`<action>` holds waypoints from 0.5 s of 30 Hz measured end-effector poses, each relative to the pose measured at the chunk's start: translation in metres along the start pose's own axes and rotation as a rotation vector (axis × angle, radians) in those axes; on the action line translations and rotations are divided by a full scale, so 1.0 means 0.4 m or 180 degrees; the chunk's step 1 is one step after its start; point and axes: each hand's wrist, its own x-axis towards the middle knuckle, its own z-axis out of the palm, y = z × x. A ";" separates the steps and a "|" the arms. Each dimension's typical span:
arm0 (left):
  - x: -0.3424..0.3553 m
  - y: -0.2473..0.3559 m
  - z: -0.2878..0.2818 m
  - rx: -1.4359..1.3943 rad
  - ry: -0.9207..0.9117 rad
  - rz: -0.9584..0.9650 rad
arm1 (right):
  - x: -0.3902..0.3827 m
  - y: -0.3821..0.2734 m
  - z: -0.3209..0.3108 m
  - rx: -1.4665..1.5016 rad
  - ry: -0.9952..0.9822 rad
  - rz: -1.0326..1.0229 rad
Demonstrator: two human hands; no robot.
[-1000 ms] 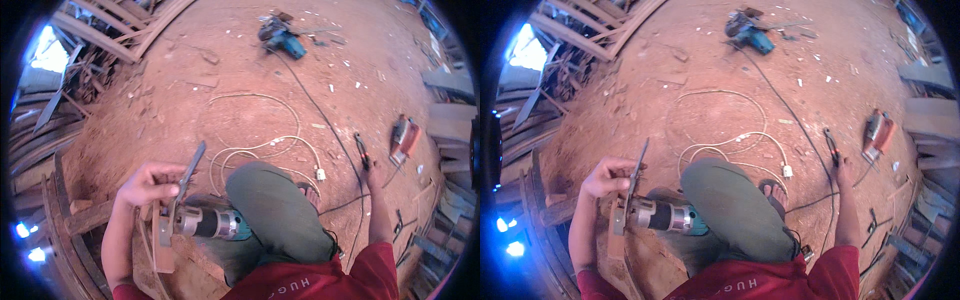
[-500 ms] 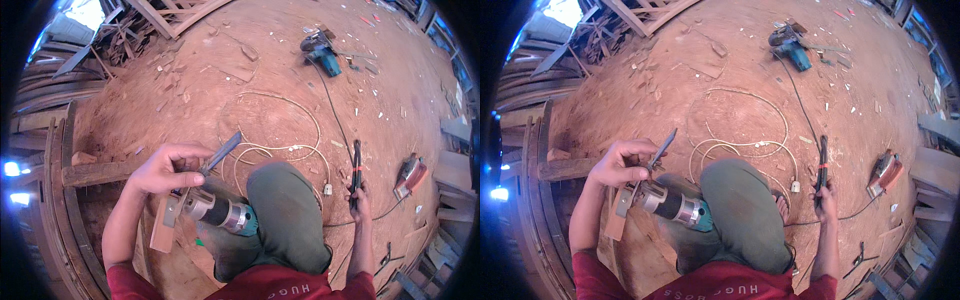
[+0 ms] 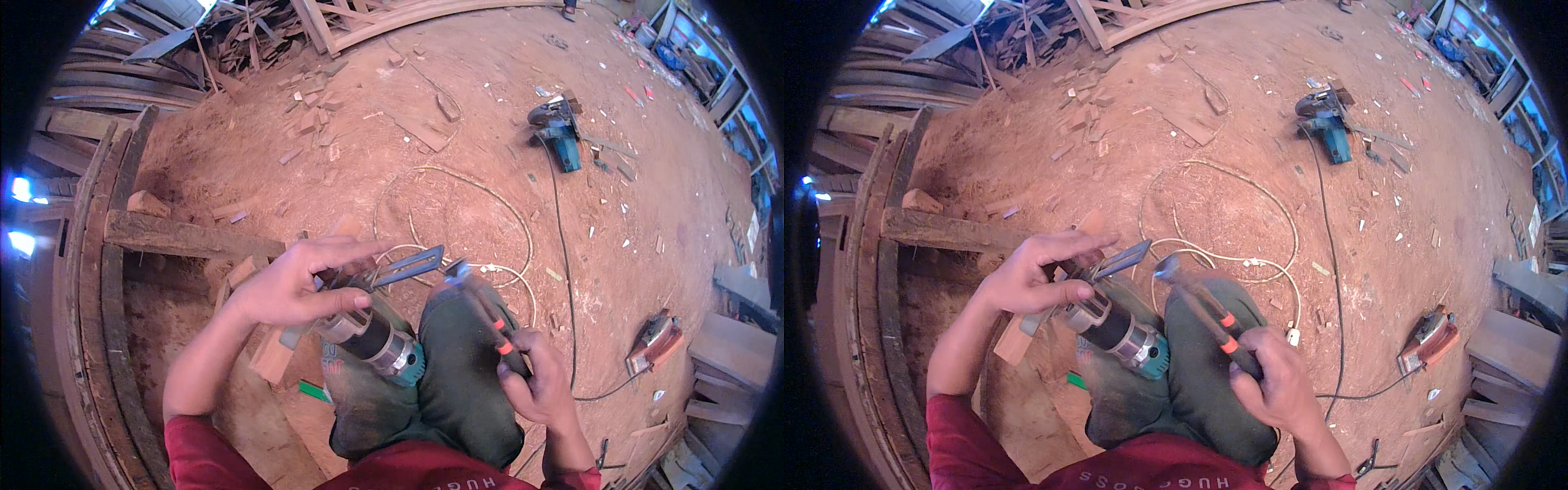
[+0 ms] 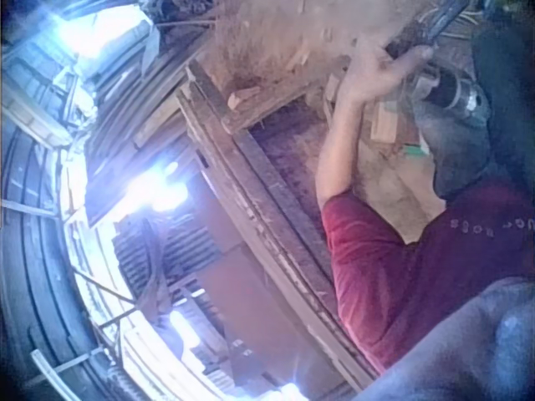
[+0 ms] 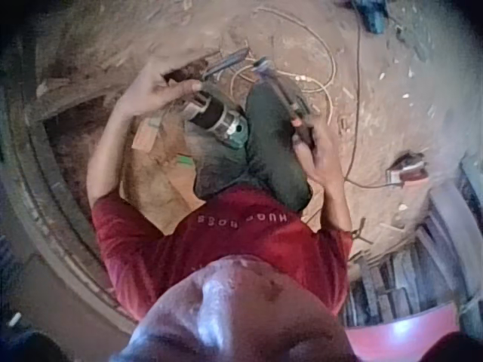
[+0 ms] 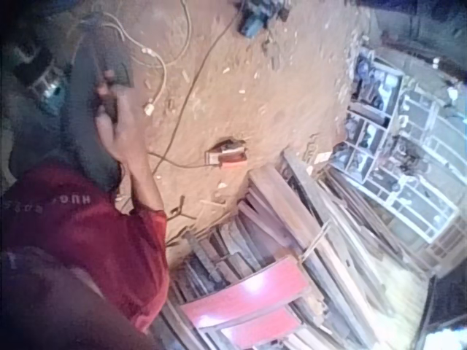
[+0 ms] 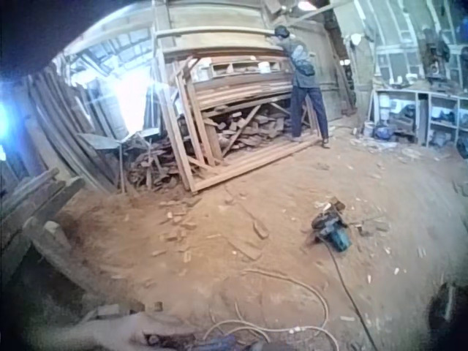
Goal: The person sits on the floor and adjusts a handheld router using a hex key and a wrench. They tighten the tool's components and then use a square ruler to measure the setup against a piece of wood.
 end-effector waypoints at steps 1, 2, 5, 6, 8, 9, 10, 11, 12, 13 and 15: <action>0.000 -0.005 0.001 0.0225 -0.0007 0.0110 | 0.015 -0.002 -0.006 -0.0467 -0.0021 -0.0263; -0.008 -0.005 -0.001 0.0466 0.0000 0.0188 | 0.028 -0.003 -0.010 -0.0901 -0.0058 -0.0541; -0.019 0.007 0.003 0.0731 -0.0034 0.0159 | 0.057 0.000 -0.005 -0.1542 -0.0133 -0.0963; -0.023 0.010 0.004 0.0749 -0.0057 0.0100 | 0.067 -0.003 0.001 -0.1591 -0.0152 -0.1005; -0.027 0.011 0.010 0.0779 0.0028 0.0206 | 0.080 -0.005 0.007 -0.1641 -0.0206 -0.1064; -0.029 0.011 0.013 0.0796 0.0076 0.0250 | 0.087 -0.004 0.010 -0.1634 -0.0245 -0.1087; -0.032 0.013 0.015 0.0864 0.0099 0.0251 | 0.091 -0.002 0.013 -0.1628 -0.0285 -0.1110; -0.036 0.016 0.016 0.0931 0.0124 0.0250 | 0.094 0.001 0.016 -0.1591 -0.0281 -0.1125; -0.038 0.018 0.019 0.0993 0.0150 0.0254 | 0.095 0.005 0.016 -0.1562 -0.0278 -0.1138; -0.038 0.021 0.020 0.0978 0.0147 0.0243 | 0.096 0.009 0.016 -0.1532 -0.0276 -0.1151; -0.038 0.026 0.020 0.0949 0.0137 0.0220 | 0.099 0.015 0.017 -0.1474 -0.0270 -0.1169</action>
